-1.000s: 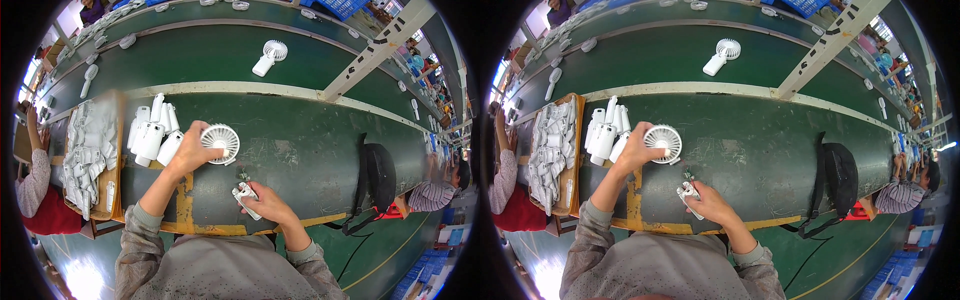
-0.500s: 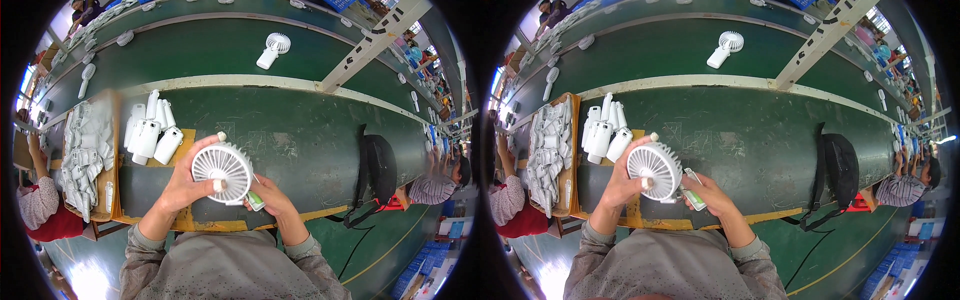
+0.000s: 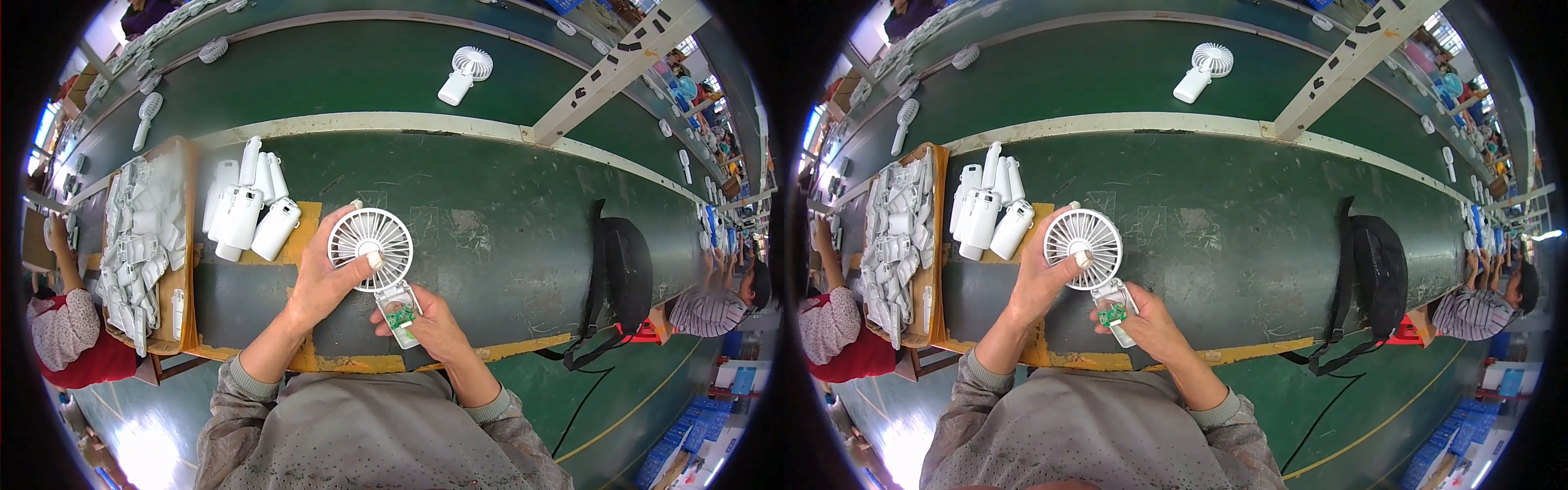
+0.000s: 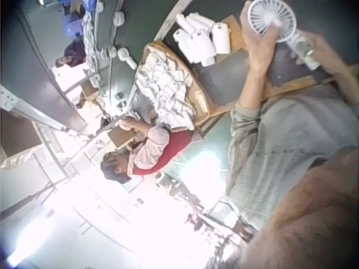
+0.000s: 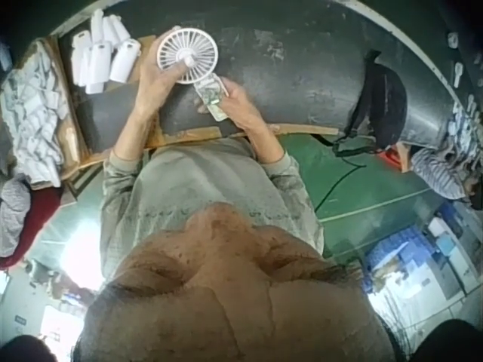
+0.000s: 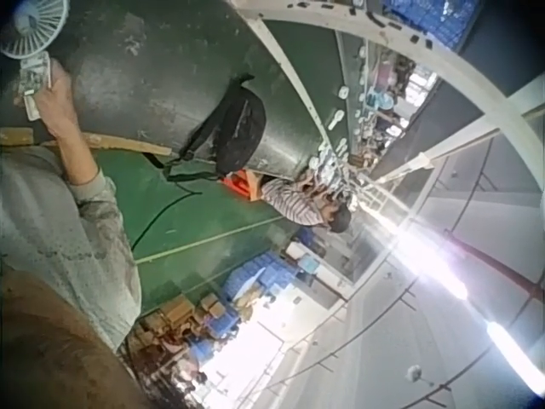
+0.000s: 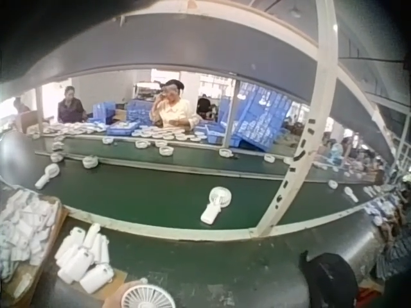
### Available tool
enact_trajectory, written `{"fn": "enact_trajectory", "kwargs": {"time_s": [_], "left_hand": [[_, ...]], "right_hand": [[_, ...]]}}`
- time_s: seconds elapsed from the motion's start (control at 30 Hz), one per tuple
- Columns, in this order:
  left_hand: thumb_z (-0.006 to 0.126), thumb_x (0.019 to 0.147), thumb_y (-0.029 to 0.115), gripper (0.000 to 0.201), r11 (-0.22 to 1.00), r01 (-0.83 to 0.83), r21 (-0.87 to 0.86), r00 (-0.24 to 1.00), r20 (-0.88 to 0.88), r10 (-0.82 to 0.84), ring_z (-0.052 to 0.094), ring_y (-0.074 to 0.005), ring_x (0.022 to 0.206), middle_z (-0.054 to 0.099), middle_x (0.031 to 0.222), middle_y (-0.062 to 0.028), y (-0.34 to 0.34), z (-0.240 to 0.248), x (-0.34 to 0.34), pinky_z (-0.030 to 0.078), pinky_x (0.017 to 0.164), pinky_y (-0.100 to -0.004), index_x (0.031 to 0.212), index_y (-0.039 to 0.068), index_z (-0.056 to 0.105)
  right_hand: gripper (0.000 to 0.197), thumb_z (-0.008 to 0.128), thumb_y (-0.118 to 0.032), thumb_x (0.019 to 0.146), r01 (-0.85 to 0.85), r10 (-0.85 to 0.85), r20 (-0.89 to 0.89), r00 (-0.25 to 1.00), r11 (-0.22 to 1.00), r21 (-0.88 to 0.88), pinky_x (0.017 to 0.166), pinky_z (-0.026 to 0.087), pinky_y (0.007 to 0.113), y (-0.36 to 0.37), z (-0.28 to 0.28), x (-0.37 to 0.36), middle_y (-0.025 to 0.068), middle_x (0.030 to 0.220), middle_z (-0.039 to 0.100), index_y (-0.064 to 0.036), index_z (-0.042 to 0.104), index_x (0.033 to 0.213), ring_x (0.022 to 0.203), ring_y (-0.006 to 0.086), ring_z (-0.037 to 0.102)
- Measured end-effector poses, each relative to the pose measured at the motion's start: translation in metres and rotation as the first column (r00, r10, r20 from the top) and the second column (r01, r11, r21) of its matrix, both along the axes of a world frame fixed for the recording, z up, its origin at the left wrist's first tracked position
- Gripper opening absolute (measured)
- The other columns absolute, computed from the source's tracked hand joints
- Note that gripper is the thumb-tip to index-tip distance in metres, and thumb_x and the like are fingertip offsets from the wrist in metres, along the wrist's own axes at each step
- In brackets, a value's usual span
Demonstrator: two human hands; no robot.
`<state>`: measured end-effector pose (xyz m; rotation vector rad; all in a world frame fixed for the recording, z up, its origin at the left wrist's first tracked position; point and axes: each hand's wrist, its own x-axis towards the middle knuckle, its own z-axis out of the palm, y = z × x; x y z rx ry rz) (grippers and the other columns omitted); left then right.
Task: Assembling portable mini fans by snapping together housing components, batteries, and fan heads on an assembly line.
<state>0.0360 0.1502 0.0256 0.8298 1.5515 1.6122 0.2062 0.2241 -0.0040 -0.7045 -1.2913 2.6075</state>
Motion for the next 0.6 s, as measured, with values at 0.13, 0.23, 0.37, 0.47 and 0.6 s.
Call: {"fn": "enact_trajectory", "kwargs": {"time_s": [0.13, 0.23, 0.37, 0.47, 0.6], "left_hand": [[0.072, 0.078, 0.019, 0.066, 1.000, 0.018, -0.007, 1.000, 0.012, -0.018, 0.053, -0.0124, 0.099, 0.057, 0.109, -0.0091, -0.001, -0.001, 0.000, 0.044, 0.087, -0.0267, 0.130, -0.003, 0.037], [0.072, 0.078, 0.019, 0.064, 0.999, 0.021, -0.030, 1.000, 0.019, -0.020, 0.054, -0.0165, 0.100, 0.057, 0.109, -0.0112, -0.001, -0.002, -0.002, 0.044, 0.088, -0.0292, 0.128, -0.003, 0.039], [0.074, 0.069, 0.013, 0.058, 0.984, -0.177, 0.034, 0.576, -0.807, 0.131, 0.054, -0.0317, 0.100, 0.055, 0.108, -0.0168, -0.004, 0.005, -0.001, 0.043, 0.088, -0.0388, 0.120, 0.002, 0.050], [0.075, 0.063, 0.009, 0.036, 0.997, 0.080, -0.020, 0.524, -0.849, -0.059, 0.058, -0.0286, 0.093, 0.060, 0.098, -0.0119, -0.014, 0.017, 0.010, 0.046, 0.081, -0.0361, 0.097, 0.003, 0.064], [0.072, 0.067, 0.007, 0.027, 0.987, 0.135, -0.089, 0.555, -0.818, -0.150, 0.061, -0.0267, 0.078, 0.063, 0.085, -0.0094, -0.016, -0.002, 0.025, 0.048, 0.075, -0.0368, 0.093, 0.004, 0.065]], "right_hand": [[0.020, 0.054, -0.014, 0.091, -0.008, 0.004, 0.050, 0.999, 0.996, 0.092, 0.067, 0.053, 0.027, 0.001, 0.002, -0.003, 0.0104, 0.088, 0.063, 0.0004, 0.053, 0.105, 0.075, 0.0146, 0.064], [0.019, 0.052, -0.016, 0.092, -0.004, -0.008, 0.084, 0.996, 0.990, 0.144, 0.065, 0.053, 0.026, -0.002, 0.004, -0.004, 0.0082, 0.083, 0.062, 0.0008, 0.054, 0.101, 0.073, 0.0129, 0.063], [0.020, 0.052, -0.017, 0.091, 0.066, -0.101, 0.155, 0.983, 0.974, 0.217, 0.062, 0.051, 0.025, -0.002, -0.003, -0.008, 0.0077, 0.079, 0.062, 0.0008, 0.055, 0.100, 0.069, 0.0122, 0.062], [0.019, 0.045, -0.010, 0.090, 0.122, -0.164, 0.184, 0.969, 0.968, 0.221, 0.059, 0.051, 0.025, 0.001, -0.012, -0.012, 0.0075, 0.078, 0.063, 0.0018, 0.056, 0.102, 0.067, 0.0126, 0.062], [0.023, 0.040, -0.008, 0.091, 0.128, -0.186, 0.180, 0.966, 0.948, 0.291, 0.058, 0.051, 0.025, -0.001, -0.026, -0.015, 0.0086, 0.083, 0.063, 0.0023, 0.054, 0.106, 0.067, 0.0142, 0.064]]}}
